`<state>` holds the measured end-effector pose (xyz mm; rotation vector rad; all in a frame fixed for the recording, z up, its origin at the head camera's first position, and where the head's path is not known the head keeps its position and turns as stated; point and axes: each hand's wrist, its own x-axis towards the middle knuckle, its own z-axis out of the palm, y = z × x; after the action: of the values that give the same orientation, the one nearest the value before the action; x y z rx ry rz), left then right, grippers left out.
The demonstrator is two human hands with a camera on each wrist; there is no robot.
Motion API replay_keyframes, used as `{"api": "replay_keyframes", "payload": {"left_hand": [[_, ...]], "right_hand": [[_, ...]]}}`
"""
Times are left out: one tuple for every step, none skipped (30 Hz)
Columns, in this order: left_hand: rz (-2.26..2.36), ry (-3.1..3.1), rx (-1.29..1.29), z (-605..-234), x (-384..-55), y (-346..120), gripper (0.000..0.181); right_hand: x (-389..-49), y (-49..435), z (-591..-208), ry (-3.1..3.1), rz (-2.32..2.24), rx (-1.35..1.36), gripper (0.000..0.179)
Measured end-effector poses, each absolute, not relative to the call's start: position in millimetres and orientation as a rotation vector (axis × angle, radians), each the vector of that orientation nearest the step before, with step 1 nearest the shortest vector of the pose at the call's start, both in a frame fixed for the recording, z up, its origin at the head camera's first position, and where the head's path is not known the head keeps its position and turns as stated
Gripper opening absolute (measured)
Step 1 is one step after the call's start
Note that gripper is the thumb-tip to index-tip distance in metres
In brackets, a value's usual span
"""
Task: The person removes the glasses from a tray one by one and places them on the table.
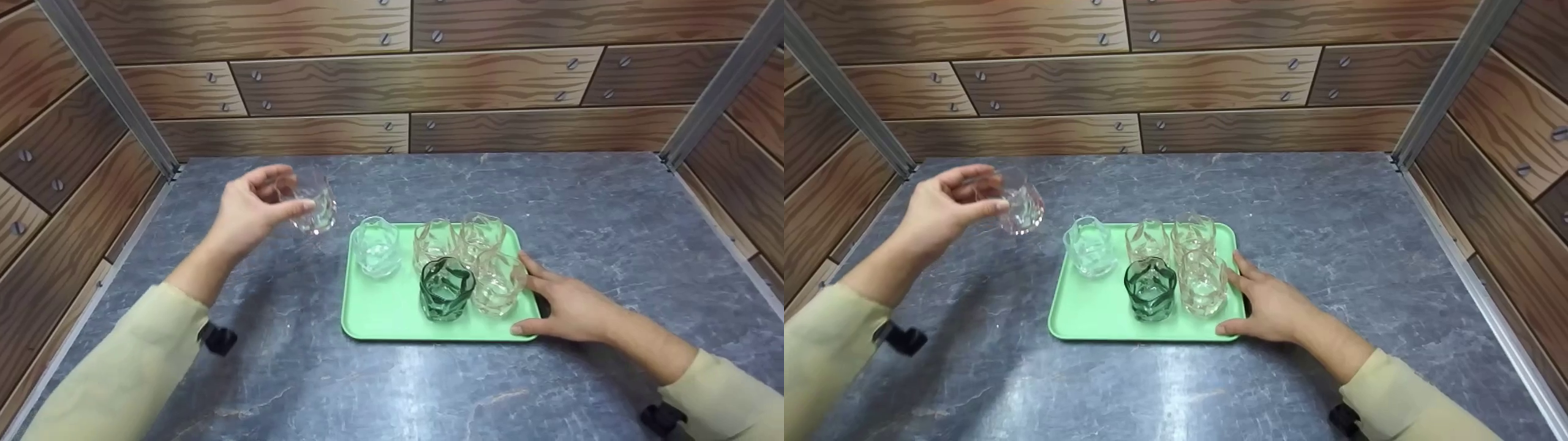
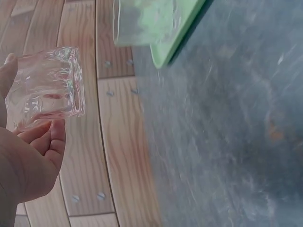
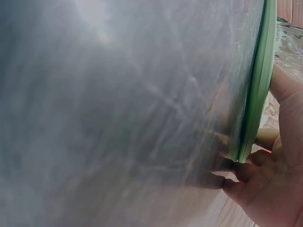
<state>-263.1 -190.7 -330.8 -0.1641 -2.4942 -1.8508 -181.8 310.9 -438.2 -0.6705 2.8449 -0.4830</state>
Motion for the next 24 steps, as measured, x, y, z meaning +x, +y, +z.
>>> {"api": "replay_keyframes", "payload": {"left_hand": [[-1.828,-2.500,-0.153,-331,-269,-191,0.077],[-1.815,-2.502,-0.143,-333,-275,-191,0.076],[-1.801,-2.508,-0.135,-334,-281,-190,0.076],[-1.791,-2.513,-0.127,-336,-287,-190,0.076],[-1.789,-2.515,-0.121,-338,-292,-189,0.076],[-1.793,-2.512,-0.118,-341,-298,-189,0.077],[-1.799,-2.509,-0.117,-344,-303,-188,0.078],[-1.811,-2.505,-0.117,-347,-308,-188,0.079],[-1.820,-2.502,-0.114,-350,-313,-188,0.080],[-1.827,-2.500,-0.109,-354,-317,-188,0.081],[-1.829,-2.500,-0.101,-357,-321,-187,0.081],[-1.833,-2.497,-0.090,-360,-325,-188,0.081],[-1.836,-2.495,-0.080,-363,-328,-187,0.080],[-1.835,-2.491,-0.070,-367,-332,-187,0.080],[-1.833,-2.487,-0.058,-369,-335,-186,0.080],[-1.824,-2.486,-0.047,-372,-338,-185,0.080],[-1.819,-2.486,-0.038,-375,-341,-183,0.080],[-1.816,-2.486,-0.031,-378,-344,-181,0.080],[-1.808,-2.488,-0.020,-381,-346,-180,0.080],[-1.802,-2.492,-0.009,-384,-348,-179,0.081],[-1.799,-2.497,0.004,-386,-350,-178,0.082],[-1.797,-2.501,0.013,-389,-352,-177,0.083],[-1.802,-2.501,0.023,-393,-353,-177,0.083],[-1.807,-2.498,0.031,-396,-355,-176,0.083]], "right_hand": [[-182,311,-439,2.845,-0.483,-0.669,0.111],[-182,310,-439,2.844,-0.484,-0.666,0.111],[-182,310,-439,2.842,-0.485,-0.661,0.112],[-182,310,-439,2.842,-0.486,-0.660,0.112],[-182,310,-440,2.841,-0.485,-0.660,0.112],[-182,311,-440,2.841,-0.483,-0.659,0.111],[-182,311,-439,2.841,-0.479,-0.657,0.112],[-182,311,-439,2.839,-0.476,-0.656,0.112],[-182,310,-438,2.838,-0.472,-0.658,0.112],[-182,310,-438,2.836,-0.470,-0.658,0.112],[-182,310,-438,2.835,-0.469,-0.663,0.112],[-182,309,-438,2.835,-0.469,-0.664,0.112],[-182,309,-438,2.835,-0.470,-0.667,0.111],[-182,309,-438,2.836,-0.474,-0.678,0.111],[-182,309,-438,2.838,-0.477,-0.687,0.110],[-181,310,-438,2.841,-0.477,-0.691,0.110],[-181,310,-438,2.843,-0.476,-0.691,0.110],[-180,311,-438,2.845,-0.476,-0.686,0.110],[-180,311,-438,2.845,-0.473,-0.689,0.110],[-180,311,-438,2.844,-0.472,-0.691,0.111],[-180,311,-438,2.843,-0.469,-0.686,0.111],[-180,311,-438,2.843,-0.464,-0.683,0.111],[-181,311,-438,2.843,-0.463,-0.683,0.111],[-181,311,-438,2.844,-0.461,-0.682,0.111]]}}
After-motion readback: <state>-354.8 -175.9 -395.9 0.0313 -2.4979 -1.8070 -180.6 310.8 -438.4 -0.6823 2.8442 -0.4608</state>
